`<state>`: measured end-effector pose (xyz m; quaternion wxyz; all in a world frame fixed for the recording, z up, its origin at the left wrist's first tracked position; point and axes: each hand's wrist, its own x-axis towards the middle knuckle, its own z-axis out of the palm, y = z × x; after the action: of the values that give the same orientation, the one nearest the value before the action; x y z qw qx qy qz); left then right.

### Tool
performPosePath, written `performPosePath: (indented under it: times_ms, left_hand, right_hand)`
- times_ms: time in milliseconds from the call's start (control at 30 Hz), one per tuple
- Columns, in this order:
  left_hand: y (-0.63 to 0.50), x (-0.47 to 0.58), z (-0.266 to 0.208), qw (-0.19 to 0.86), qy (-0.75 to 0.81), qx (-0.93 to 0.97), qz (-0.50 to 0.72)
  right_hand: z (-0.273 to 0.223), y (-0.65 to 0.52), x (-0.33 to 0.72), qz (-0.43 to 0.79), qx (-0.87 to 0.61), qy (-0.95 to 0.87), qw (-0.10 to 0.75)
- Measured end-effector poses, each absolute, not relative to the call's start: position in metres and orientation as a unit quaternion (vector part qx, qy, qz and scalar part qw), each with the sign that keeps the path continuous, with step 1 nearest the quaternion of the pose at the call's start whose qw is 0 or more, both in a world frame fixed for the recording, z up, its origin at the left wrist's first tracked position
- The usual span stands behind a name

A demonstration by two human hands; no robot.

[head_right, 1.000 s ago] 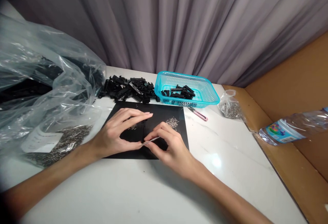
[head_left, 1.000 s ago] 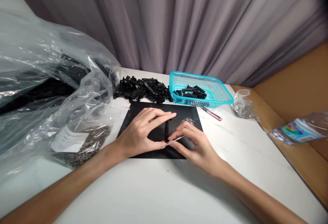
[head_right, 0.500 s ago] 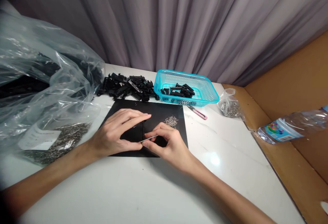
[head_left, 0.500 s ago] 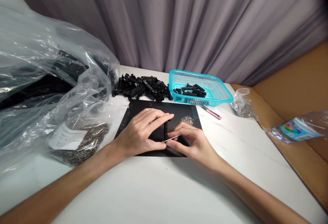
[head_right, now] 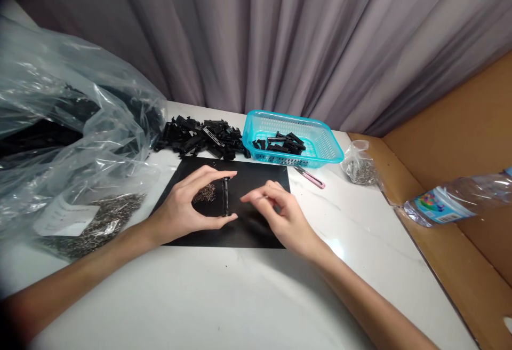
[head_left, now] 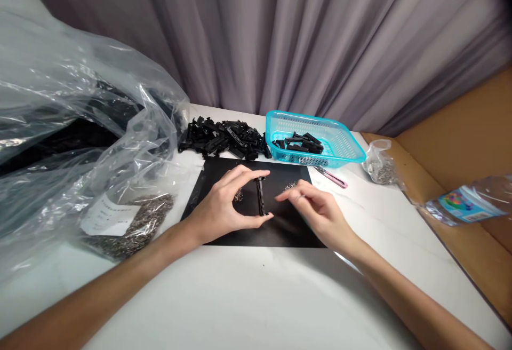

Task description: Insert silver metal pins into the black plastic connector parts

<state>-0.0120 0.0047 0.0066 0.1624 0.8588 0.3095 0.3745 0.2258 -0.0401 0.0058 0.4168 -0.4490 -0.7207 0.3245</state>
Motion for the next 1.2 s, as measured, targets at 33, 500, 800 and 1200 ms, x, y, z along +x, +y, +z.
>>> performPosePath:
  times_ms: [33, 500, 800, 1200]
  left_hand:
    - [0.005, -0.012, 0.007, 0.171, 0.313, 0.855, 0.376]
    - [0.018, -0.013, -0.004, 0.16, 0.357, 0.865, 0.315]
    - [0.02, -0.012, -0.007, 0.147, 0.391, 0.866, 0.273]
    - [0.021, -0.01, -0.005, 0.124, 0.378, 0.874, 0.277]
  right_hand:
    - [0.006, -0.04, 0.227, 0.316, -0.452, -0.715, 0.429]
    - [-0.01, -0.044, 0.216, 0.448, -0.403, -0.616, 0.508]
    - [-0.017, -0.046, 0.207, 0.494, -0.391, -0.582, 0.514]
    - [-0.017, -0.044, 0.208, 0.483, -0.381, -0.596, 0.517]
